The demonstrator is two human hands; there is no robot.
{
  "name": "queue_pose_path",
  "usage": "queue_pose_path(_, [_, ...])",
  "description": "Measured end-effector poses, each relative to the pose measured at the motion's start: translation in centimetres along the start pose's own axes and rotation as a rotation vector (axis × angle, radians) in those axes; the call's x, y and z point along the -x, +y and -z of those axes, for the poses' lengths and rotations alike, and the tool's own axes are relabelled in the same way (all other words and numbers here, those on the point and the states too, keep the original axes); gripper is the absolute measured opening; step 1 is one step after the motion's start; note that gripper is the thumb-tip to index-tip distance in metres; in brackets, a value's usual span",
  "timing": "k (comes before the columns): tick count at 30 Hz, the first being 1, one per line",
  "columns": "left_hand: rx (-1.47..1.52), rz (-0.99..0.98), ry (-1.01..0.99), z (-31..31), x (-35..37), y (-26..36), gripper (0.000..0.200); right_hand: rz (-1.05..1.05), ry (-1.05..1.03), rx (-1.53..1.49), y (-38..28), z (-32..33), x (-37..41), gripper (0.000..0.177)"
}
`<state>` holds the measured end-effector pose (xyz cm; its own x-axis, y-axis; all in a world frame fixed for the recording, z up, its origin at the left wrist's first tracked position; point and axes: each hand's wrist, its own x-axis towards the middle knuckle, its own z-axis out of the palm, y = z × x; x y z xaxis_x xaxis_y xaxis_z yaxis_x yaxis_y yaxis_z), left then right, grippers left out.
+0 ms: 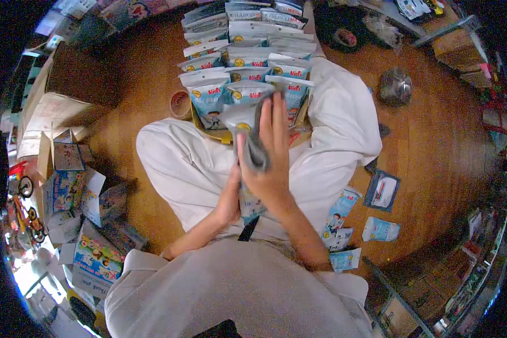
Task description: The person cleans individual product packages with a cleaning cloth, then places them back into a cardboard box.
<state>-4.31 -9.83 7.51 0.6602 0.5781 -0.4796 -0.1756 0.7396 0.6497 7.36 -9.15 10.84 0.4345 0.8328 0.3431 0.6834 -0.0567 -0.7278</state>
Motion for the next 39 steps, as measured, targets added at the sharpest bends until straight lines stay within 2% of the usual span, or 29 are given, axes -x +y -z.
queue_pose_path(2, [0.026, -0.015, -0.015, 0.9, -0.3, -1.3, 0.064, 0.087, -0.075, 0.076, 1.3, -0.3, -2.0, 0.073])
queue_pose_path(4, [0.122, -0.013, 0.008, 0.4, 0.0, 0.3, 0.064, 0.053, -0.091, -0.002, -0.5, -0.5, -0.8, 0.07])
queue_pose_path(7, [0.031, -0.158, 0.001, 3.8, -0.9, -0.4, 0.064, 0.07, -0.116, -0.029, -1.6, -2.4, 4.1, 0.062])
queue_pose_path(11, [-0.2, -0.175, -0.043, 1.9, 0.3, -0.1, 0.066, 0.043, -0.007, 0.058, -2.0, -1.4, 3.7, 0.061])
queue_pose_path(12, [-0.449, -0.167, -0.02, 1.5, 0.8, 0.1, 0.065, 0.037, 0.027, -0.002, -2.0, -0.3, 1.9, 0.057])
queue_pose_path(13, [-0.463, -0.278, -0.091, 1.3, 0.5, -0.2, 0.061, -0.007, 0.009, -0.117, -1.0, -0.2, 0.6, 0.055])
queue_pose_path(15, [-0.527, -0.377, -0.141, 0.6, 0.6, 0.8, 0.059, -0.087, -0.036, -0.355, 0.2, -0.3, -1.6, 0.051])
queue_pose_path(16, [-0.587, -0.358, -0.112, 0.9, 0.8, 0.8, 0.058, -0.168, -0.075, -0.435, 0.2, -0.5, -1.9, 0.044])
queue_pose_path(18, [-0.705, -0.317, -0.044, 2.0, 1.1, 0.4, 0.056, -0.055, -0.052, -0.34, -0.6, -0.6, -1.1, 0.041])
queue_pose_path(21, [-0.478, -0.256, -0.148, 3.5, 0.1, -1.4, 0.054, 0.04, -0.028, -0.211, -2.7, 0.1, 0.7, 0.036])
queue_pose_path(23, [-0.632, -0.361, -0.1, 3.3, 0.6, -2.2, 0.052, 0.077, -0.02, -0.116, -2.9, 0.5, 1.5, 0.032])
queue_pose_path(24, [-0.775, -0.447, -0.094, 3.3, 0.8, -2.2, 0.053, 0.093, 0.032, -0.163, -2.2, 0.4, 1.3, 0.037])
queue_pose_path(26, [-0.772, -0.472, -0.084, 2.5, 0.5, -1.9, 0.059, -0.048, 0.031, -0.269, -1.5, 0.7, 0.7, 0.036])
queue_pose_path(28, [-0.915, -0.559, -0.068, 1.2, 0.7, 0.1, 0.06, -0.169, 0.095, -0.344, -0.9, 0.6, 0.4, 0.03])
queue_pose_path(29, [-0.986, -0.604, -0.053, 0.8, 0.8, 0.8, 0.06, -0.298, 0.105, -0.374, -0.3, 0.9, 0.4, 0.028])
queue_pose_path(31, [-0.812, -0.615, 0.01, 0.7, 0.6, 1.3, 0.064, -0.562, 0.112, -0.431, 1.3, 2.3, 0.3, 0.025])
queue_pose_path(33, [-0.601, -0.596, 0.057, 1.2, 0.0, 1.4, 0.067, -0.679, 0.216, -0.841, 1.9, 3.0, -0.2, 0.023])
queue_pose_path(34, [-0.461, -0.57, 0.042, 1.0, -0.5, 2.0, 0.071, -0.877, 0.207, -0.962, 1.2, 3.8, -0.3, 0.027])
queue_pose_path(36, [-0.349, -0.45, -0.134, 1.7, -2.4, 2.7, 0.073, -0.932, 0.111, -1.082, 2.3, 3.7, 0.8, 0.029])
queue_pose_path(38, [-0.37, -0.422, -0.255, 1.5, -3.0, 3.1, 0.073, -0.932, 0.051, -1.146, 2.6, 3.4, 1.3, 0.031])
queue_pose_path(39, [-0.23, -0.365, -0.222, 0.8, -2.8, 3.3, 0.071, -0.877, 0.068, -1.048, 2.2, 3.2, 1.2, 0.03])
